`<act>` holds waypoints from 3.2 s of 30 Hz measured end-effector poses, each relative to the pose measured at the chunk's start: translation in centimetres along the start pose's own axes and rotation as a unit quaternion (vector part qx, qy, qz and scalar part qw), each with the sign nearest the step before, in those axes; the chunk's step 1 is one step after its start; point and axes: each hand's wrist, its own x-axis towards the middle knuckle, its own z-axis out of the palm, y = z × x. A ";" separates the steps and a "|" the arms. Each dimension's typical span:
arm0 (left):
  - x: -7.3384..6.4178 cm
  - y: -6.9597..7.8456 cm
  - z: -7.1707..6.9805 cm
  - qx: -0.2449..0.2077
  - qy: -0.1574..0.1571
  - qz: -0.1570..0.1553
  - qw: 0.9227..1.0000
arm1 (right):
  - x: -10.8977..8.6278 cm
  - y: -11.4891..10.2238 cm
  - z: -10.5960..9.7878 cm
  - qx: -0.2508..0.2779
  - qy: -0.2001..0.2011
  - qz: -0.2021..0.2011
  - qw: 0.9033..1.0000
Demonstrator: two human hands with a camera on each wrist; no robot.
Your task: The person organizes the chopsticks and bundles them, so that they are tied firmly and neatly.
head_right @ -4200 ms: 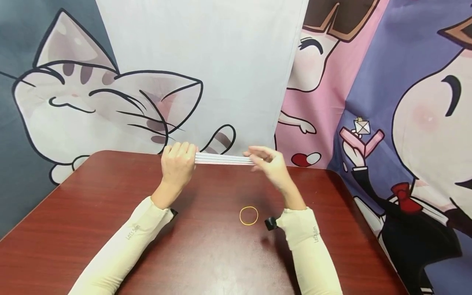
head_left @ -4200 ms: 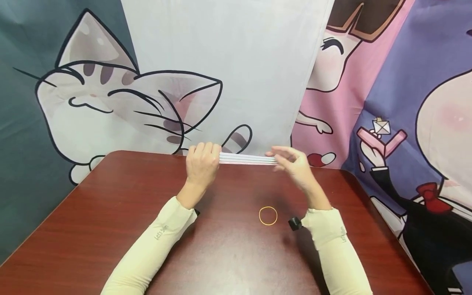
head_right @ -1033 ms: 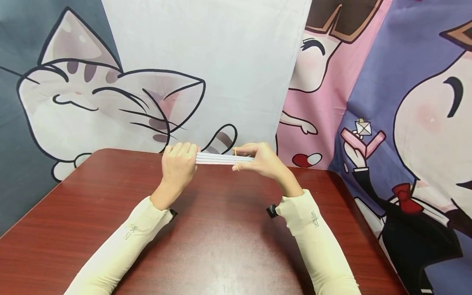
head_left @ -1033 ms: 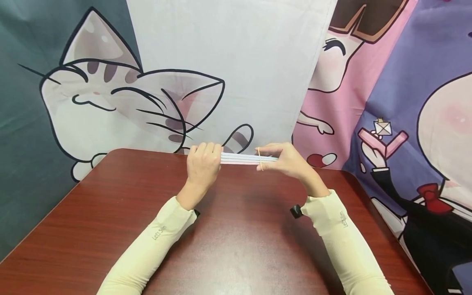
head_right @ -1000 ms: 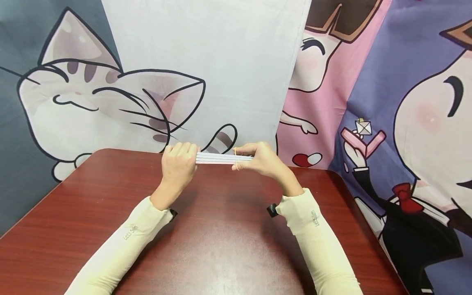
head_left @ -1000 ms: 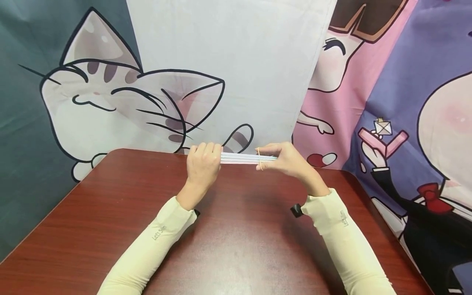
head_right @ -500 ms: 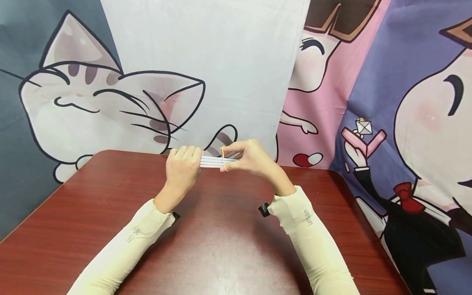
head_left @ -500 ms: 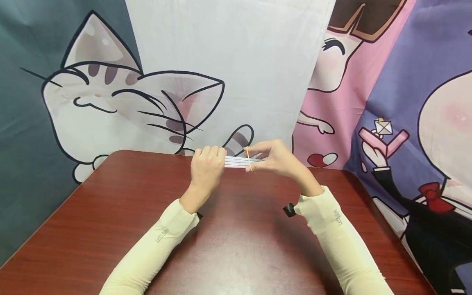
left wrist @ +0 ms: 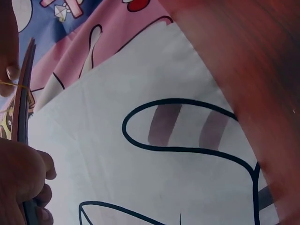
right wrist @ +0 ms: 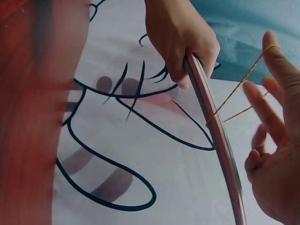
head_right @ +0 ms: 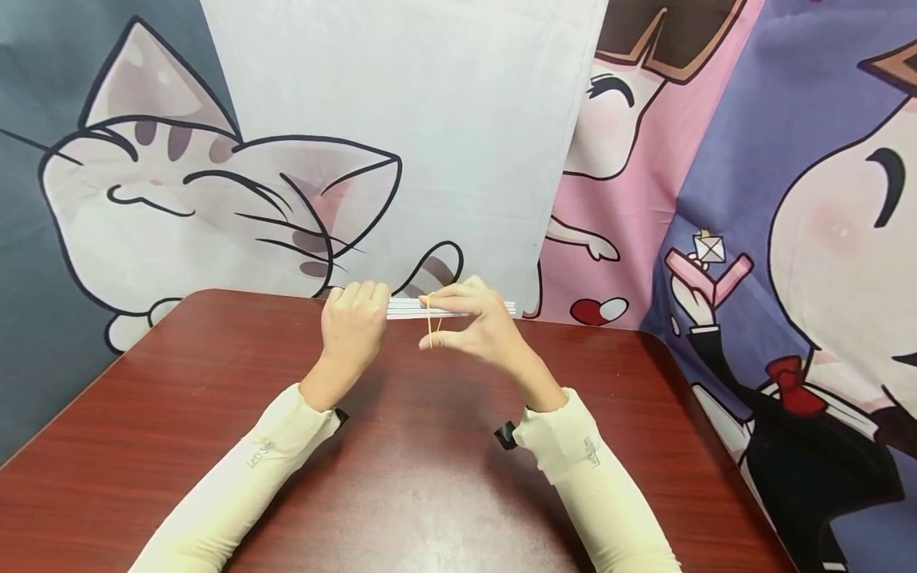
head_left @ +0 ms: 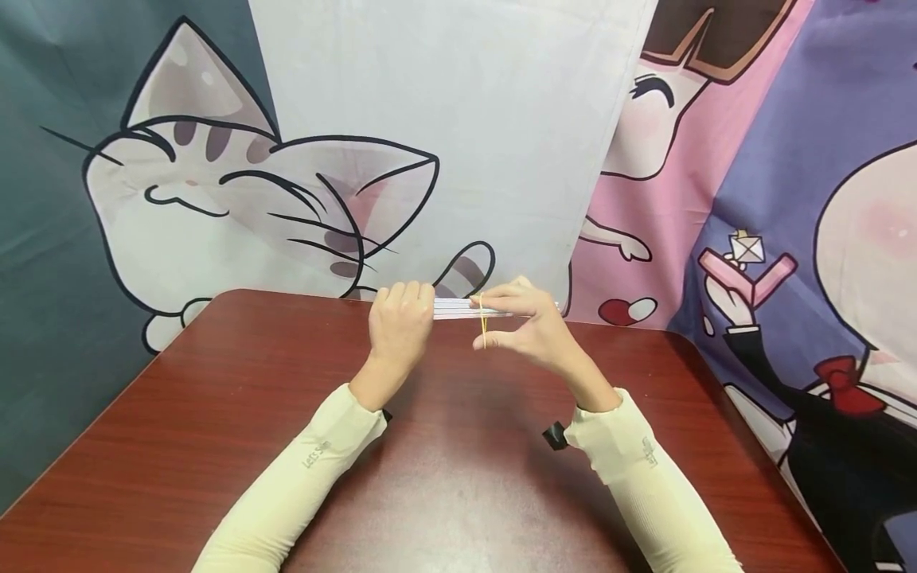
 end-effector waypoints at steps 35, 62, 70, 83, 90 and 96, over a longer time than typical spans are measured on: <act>-0.2 0.6 0.5 0.004 0.026 -0.034 0.999 | -4.9 -4.0 1.4 0.327 0.260 0.388 0.822; -0.2 1.1 0.5 -0.011 0.040 -0.022 0.999 | -3.5 -1.6 0.7 0.389 0.398 0.327 0.764; 0.0 0.7 0.2 -0.008 0.038 -0.014 0.999 | -3.7 -0.1 -0.6 0.422 0.305 0.317 0.792; 0.2 0.4 0.0 -0.013 0.057 0.020 0.998 | -3.0 2.6 -4.8 0.335 0.069 0.247 0.907; 0.4 0.1 -0.1 -0.011 0.062 0.027 0.998 | -0.1 3.3 -7.4 0.109 -0.125 0.211 0.963; 0.3 0.2 -0.1 -0.015 0.057 0.047 0.997 | 1.9 2.2 -7.1 -0.033 -0.215 0.225 0.950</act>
